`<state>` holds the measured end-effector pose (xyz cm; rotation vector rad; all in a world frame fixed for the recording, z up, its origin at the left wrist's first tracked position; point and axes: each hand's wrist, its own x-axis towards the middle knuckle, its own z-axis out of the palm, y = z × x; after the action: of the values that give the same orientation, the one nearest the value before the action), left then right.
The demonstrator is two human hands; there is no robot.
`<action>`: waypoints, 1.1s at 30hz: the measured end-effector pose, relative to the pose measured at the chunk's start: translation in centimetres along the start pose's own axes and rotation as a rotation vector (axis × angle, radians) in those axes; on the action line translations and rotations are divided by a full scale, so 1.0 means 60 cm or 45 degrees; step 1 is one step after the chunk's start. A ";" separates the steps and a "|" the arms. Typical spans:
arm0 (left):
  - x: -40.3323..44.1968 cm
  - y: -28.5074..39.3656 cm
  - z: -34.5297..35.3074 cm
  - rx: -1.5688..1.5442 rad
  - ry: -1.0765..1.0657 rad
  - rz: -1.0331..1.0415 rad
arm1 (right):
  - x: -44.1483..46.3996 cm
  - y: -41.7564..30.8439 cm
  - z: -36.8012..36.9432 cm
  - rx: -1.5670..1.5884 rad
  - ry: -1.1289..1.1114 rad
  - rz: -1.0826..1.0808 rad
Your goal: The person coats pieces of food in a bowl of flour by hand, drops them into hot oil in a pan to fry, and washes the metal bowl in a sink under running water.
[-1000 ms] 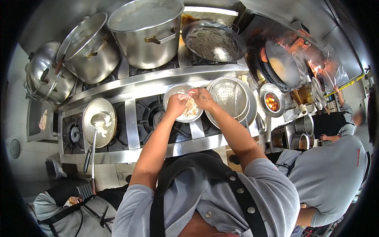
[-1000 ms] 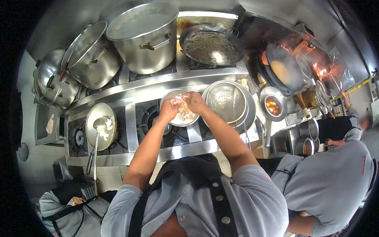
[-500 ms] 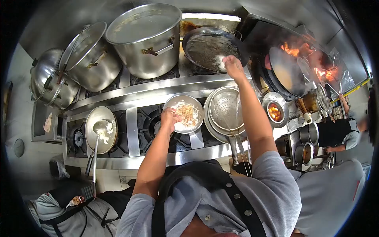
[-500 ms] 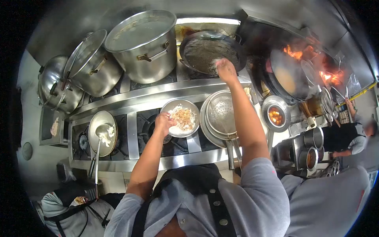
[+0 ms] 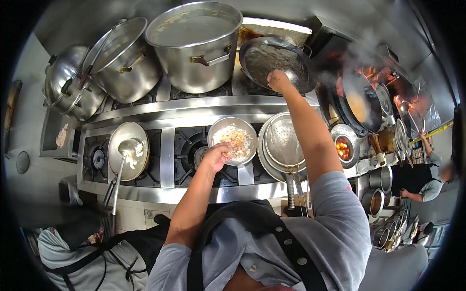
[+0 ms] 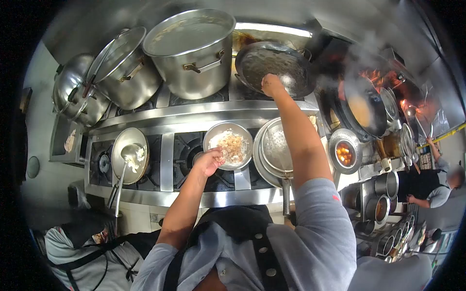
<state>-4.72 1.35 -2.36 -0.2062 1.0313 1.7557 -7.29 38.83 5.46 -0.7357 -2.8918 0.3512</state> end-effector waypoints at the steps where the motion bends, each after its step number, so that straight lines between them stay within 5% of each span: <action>1: -0.005 -0.003 0.000 0.076 -0.002 0.045 | 0.003 -0.001 0.006 -0.005 -0.053 0.024; 4: -0.019 0.003 0.006 0.065 -0.001 0.033 | -0.007 -0.019 -0.002 0.031 0.053 0.079; 8: -0.031 0.020 -0.002 0.029 -0.125 0.009 | -0.075 -0.114 -0.093 0.379 0.669 -0.050; 10: -0.005 0.012 -0.028 0.127 -0.179 0.045 | -0.110 -0.130 -0.070 0.548 0.605 -0.492; 12: -0.003 0.023 -0.016 0.036 -0.184 0.009 | -0.211 -0.205 -0.035 0.847 0.031 -0.532; 15: -0.014 0.035 0.023 -0.024 -0.208 -0.010 | -0.323 -0.275 0.034 0.516 -0.438 -0.645; 21: -0.006 0.023 0.056 0.167 -0.256 -0.024 | -0.379 -0.262 0.057 0.486 -0.075 -0.603; 25: -0.002 0.007 0.086 0.419 -0.322 0.225 | -0.369 -0.245 0.017 0.537 -0.078 -0.420; 26: -0.001 0.005 0.096 0.360 -0.328 0.290 | -0.364 -0.241 0.017 0.553 0.106 -0.522; 29: -0.023 0.035 0.124 0.238 -0.286 0.180 | -0.333 -0.200 0.012 1.024 0.053 -0.307; 33: -0.018 0.057 0.087 0.206 -0.159 0.304 | -0.215 -0.057 -0.065 0.708 0.525 -0.276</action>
<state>-5.41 4.08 3.33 0.1319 1.1367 1.8604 3.14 30.40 9.11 -0.3430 -2.2894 0.8181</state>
